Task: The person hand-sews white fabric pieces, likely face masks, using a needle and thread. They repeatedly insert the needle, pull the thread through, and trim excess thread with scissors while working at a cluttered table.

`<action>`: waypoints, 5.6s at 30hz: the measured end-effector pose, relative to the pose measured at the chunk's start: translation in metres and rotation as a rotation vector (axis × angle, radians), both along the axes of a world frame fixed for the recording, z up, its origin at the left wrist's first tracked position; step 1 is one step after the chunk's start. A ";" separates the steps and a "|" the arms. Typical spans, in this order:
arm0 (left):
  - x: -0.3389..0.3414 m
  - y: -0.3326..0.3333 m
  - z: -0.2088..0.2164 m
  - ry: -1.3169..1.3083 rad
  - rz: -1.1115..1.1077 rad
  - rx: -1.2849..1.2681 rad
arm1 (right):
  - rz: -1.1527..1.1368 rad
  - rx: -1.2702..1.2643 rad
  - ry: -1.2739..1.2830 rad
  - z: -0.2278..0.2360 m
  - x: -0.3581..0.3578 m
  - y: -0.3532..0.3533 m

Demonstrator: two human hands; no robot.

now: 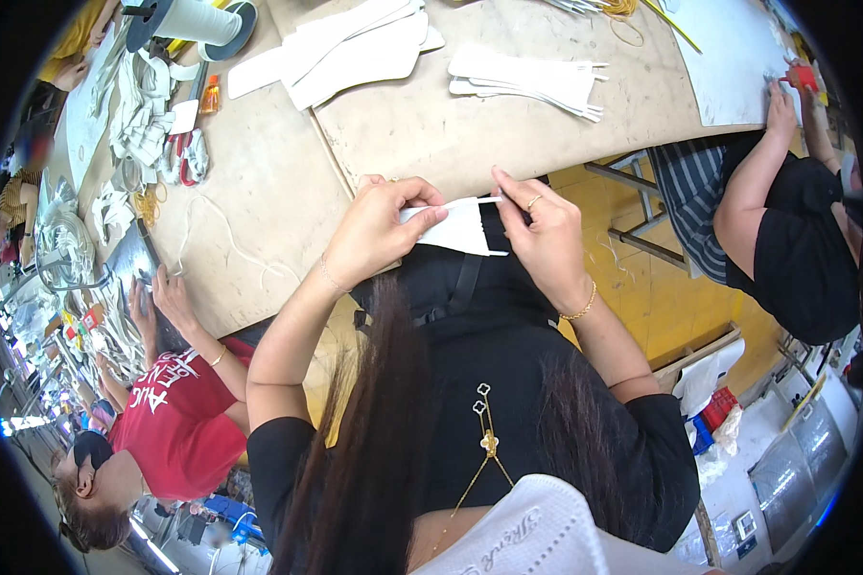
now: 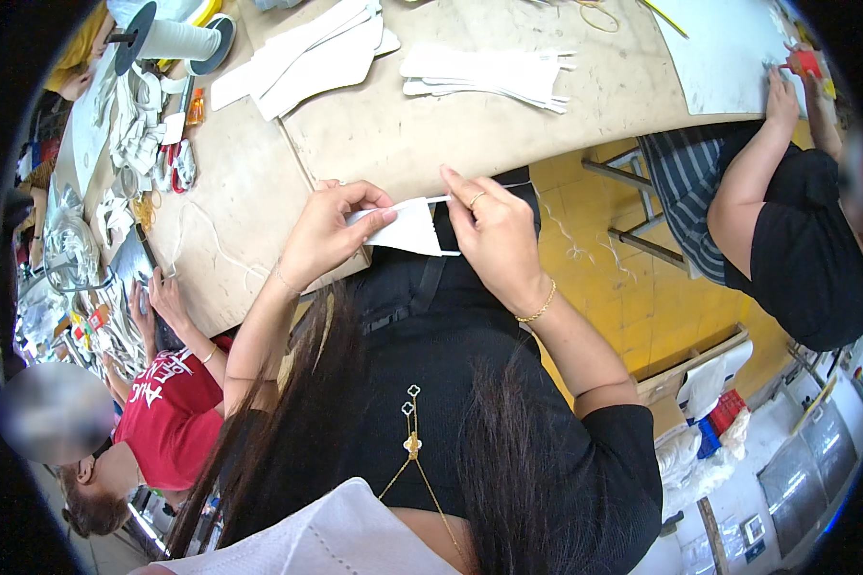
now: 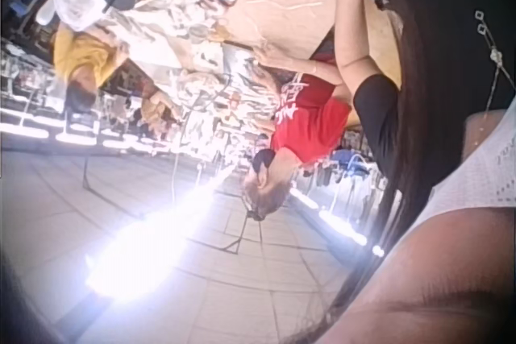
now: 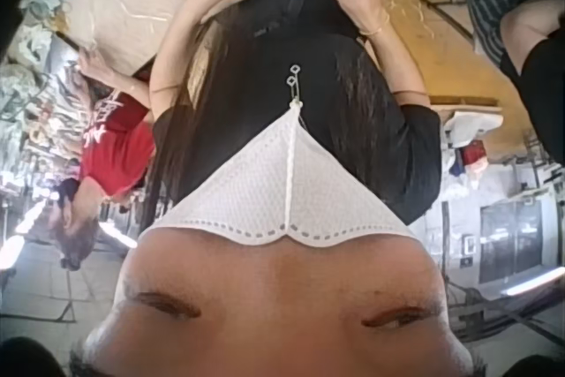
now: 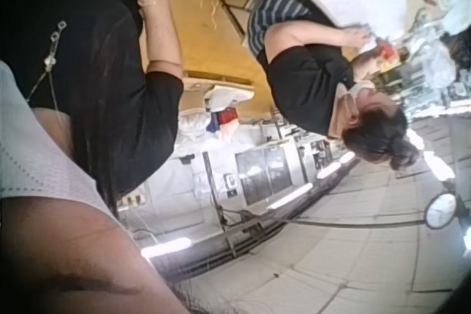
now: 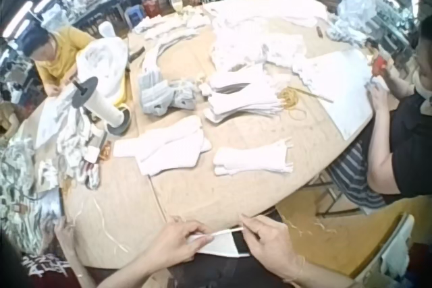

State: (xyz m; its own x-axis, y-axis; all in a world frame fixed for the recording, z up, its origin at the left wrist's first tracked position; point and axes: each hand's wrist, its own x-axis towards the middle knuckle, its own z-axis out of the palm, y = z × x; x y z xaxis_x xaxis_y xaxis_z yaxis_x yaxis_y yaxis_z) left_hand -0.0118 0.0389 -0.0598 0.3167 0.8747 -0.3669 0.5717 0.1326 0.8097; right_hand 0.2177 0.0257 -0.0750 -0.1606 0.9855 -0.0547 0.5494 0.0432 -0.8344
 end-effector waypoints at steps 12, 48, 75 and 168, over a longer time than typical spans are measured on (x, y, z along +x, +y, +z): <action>0.061 0.138 -0.023 0.361 0.007 0.919 | -0.308 -0.084 0.265 0.056 0.066 0.024; 0.017 -0.011 -0.018 -0.701 0.520 -0.103 | 0.348 -0.461 0.498 0.036 -0.030 0.100; -0.017 -0.051 -0.081 0.579 0.363 0.855 | 0.573 -0.276 -0.025 -0.030 -0.128 0.105; 0.052 -0.024 -0.057 0.725 0.055 0.670 | 0.233 -0.201 -0.404 -0.021 -0.004 0.103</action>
State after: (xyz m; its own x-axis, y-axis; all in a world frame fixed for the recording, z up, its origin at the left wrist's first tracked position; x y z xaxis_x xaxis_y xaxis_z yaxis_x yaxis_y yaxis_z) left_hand 0.0401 0.0153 -0.1172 0.1641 0.9791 0.1202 0.9656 -0.1844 0.1836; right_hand 0.2133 0.1283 -0.0957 -0.3022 0.8895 -0.3427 0.8247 0.0637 -0.5620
